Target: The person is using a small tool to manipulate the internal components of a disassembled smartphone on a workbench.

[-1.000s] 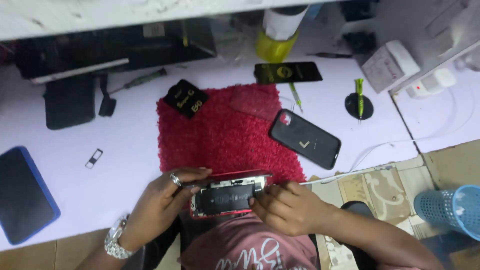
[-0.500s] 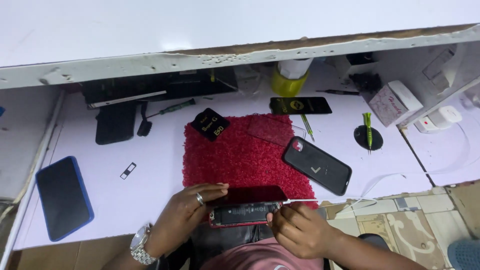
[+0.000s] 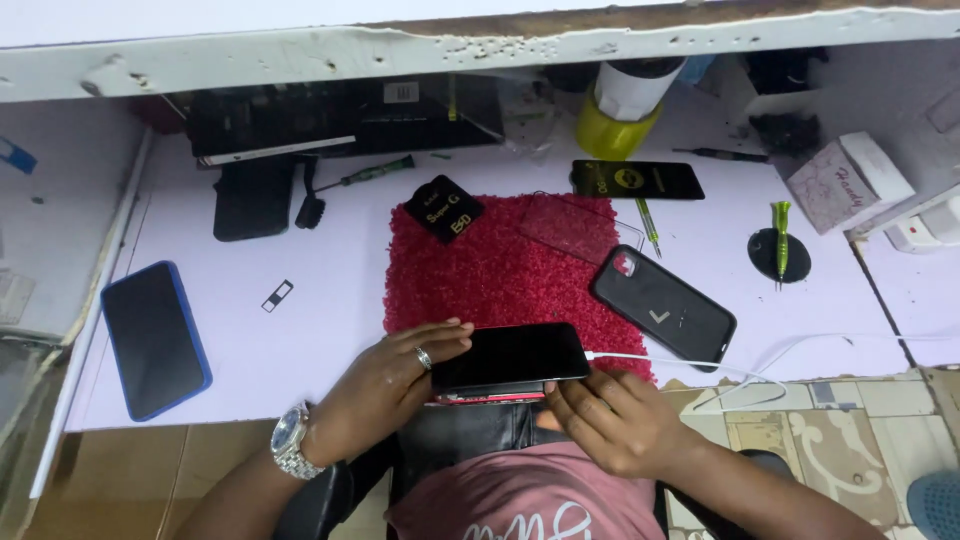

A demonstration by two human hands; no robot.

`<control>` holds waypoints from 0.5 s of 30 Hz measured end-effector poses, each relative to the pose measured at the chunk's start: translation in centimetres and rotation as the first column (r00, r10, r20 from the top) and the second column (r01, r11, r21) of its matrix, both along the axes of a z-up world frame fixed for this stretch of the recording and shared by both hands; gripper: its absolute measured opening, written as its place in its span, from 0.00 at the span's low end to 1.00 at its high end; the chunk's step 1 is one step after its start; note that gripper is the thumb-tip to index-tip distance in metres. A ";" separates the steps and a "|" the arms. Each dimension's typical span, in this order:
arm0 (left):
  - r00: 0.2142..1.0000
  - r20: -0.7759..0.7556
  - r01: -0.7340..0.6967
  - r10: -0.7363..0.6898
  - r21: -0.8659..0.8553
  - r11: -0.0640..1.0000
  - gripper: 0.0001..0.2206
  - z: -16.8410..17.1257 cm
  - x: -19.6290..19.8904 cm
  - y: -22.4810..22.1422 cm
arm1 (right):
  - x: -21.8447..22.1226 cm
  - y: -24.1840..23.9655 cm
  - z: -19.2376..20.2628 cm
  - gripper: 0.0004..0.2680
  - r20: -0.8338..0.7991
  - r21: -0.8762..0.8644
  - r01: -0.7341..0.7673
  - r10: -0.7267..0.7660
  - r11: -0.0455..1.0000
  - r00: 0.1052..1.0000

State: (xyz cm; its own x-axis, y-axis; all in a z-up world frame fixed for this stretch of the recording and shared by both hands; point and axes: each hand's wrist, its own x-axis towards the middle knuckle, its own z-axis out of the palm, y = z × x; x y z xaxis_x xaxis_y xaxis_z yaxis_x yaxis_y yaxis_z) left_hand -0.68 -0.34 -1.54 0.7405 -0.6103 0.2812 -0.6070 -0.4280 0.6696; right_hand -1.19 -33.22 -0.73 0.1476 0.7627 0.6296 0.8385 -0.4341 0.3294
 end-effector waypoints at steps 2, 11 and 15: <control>1.000 0.022 0.015 -0.015 0.017 1.000 0.27 -0.2 -0.1 0.1 | -0.1 0.0 -0.1 0.09 0.011 -0.005 0.002 -0.002 1.000 1.000; 0.998 0.061 -0.029 0.023 0.100 0.995 0.39 -0.9 -0.2 -0.5 | 0.4 0.3 0.7 0.07 0.035 0.018 -0.018 0.017 1.000 0.999; 0.997 0.023 -0.081 0.079 0.154 0.985 0.40 -0.6 -0.2 -1.1 | 0.6 -0.1 0.4 0.07 0.059 0.006 -0.026 0.026 1.000 0.998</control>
